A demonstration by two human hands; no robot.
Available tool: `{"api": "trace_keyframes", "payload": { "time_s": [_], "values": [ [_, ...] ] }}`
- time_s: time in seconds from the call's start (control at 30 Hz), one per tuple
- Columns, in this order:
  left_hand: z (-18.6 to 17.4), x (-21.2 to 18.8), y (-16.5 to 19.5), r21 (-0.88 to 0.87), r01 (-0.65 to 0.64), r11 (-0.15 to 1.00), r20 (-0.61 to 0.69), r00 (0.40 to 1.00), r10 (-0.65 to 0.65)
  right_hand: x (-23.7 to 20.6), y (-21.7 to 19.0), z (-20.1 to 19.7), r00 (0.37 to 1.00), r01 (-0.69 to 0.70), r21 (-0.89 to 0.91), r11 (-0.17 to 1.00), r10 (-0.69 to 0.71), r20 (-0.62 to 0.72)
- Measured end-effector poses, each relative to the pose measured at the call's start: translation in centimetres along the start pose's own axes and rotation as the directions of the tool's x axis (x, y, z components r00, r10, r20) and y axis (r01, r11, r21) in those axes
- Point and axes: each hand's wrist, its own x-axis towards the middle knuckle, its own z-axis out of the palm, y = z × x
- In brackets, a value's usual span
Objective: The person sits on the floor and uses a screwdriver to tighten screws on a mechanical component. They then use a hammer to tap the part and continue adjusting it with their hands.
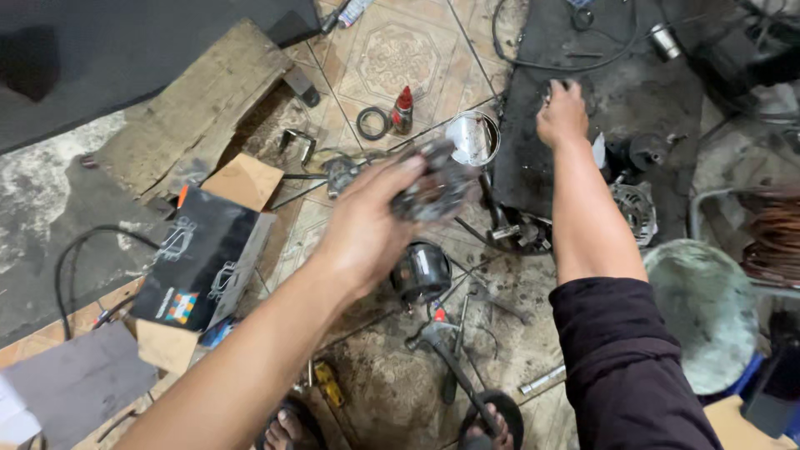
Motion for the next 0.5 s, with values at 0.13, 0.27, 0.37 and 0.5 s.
{"api": "trace_keyframes", "payload": {
  "time_s": [0.13, 0.27, 0.37, 0.5],
  "values": [
    [0.8, 2.6, -2.8, -0.002, 0.078, 0.997, -0.006, 0.997, -0.078, 1.7, 1.6, 1.6, 0.999, -0.016, -0.081, 0.997, 0.019, 0.043],
    [-0.6, 2.6, -4.5, -0.092, 0.11, 0.99, -0.142, 0.982, -0.123, 2.6, 2.1, 3.7, 0.999, 0.01, -0.205, 0.979, -0.016, -0.029],
    [-2.0, 2.6, -5.0, -0.073, 0.108, 0.991, -0.227, 0.966, -0.122, 2.8, 2.9, 5.0, 0.983, 0.063, -0.274, 0.959, -0.108, -0.15],
    [-3.0, 2.3, -5.7, -0.016, 0.125, 0.992, -0.265, 0.956, -0.125, 1.9, 3.8, 5.7, 0.938, 0.104, -0.177, 0.979, -0.156, -0.311]
  ]
}}
